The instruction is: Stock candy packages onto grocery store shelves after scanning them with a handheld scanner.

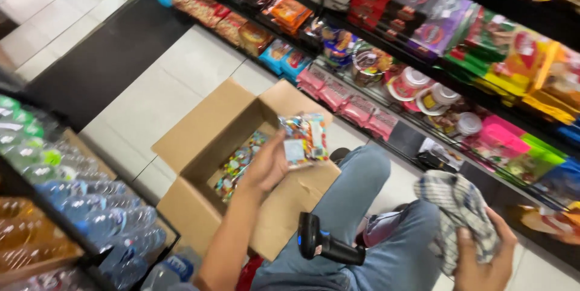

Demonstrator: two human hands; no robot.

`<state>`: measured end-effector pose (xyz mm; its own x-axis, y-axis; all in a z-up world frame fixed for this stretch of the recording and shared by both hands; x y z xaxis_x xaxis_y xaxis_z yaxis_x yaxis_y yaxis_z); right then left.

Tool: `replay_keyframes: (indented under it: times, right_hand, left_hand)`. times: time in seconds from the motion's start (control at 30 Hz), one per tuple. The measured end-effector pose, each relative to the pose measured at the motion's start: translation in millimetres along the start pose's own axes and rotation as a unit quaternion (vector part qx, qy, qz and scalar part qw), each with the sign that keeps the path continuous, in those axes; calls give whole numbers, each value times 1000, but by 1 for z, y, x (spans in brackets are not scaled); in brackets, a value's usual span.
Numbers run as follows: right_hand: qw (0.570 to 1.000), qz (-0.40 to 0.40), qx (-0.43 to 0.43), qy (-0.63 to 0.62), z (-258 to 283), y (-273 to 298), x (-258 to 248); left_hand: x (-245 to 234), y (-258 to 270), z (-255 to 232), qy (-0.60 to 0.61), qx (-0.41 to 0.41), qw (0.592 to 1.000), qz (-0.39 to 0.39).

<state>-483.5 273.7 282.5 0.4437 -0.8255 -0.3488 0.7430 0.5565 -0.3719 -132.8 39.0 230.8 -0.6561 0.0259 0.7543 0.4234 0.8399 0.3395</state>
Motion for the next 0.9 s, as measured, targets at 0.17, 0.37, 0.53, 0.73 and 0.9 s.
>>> replay_keyframes:
  times: [0.17,0.37,0.53,0.73,0.9]
  right_hand:
    - [980,-7,-150,129,93,1,34]
    - [955,35,-203,212,145,16,88]
    - [953,25,-238,187,127,23,89]
    - [953,13,-223,202,117,15,82]
    - [948,-4,-240,209,125,15,85]
  left_hand:
    - [89,15,38,13,-79,994,80]
    - [129,26,98,57,-147,971,179]
    - [145,36,96,-38,-79,980,181]
    - [133,35,112,-46,-97,979,175]
    - [134,35,118,-80,-176,974,118]
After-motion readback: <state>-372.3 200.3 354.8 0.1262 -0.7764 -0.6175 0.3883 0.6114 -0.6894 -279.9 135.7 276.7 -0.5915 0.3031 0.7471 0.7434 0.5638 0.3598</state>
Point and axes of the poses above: each hand's wrist, its own y-axis away from the middle knuckle, its own x-axis out of the palm, z = x × y, the point moved 2 cm from there along -y, towards the middle knuckle, and after that the axes turned 12 degrees about -z, right-handed, at the moved point
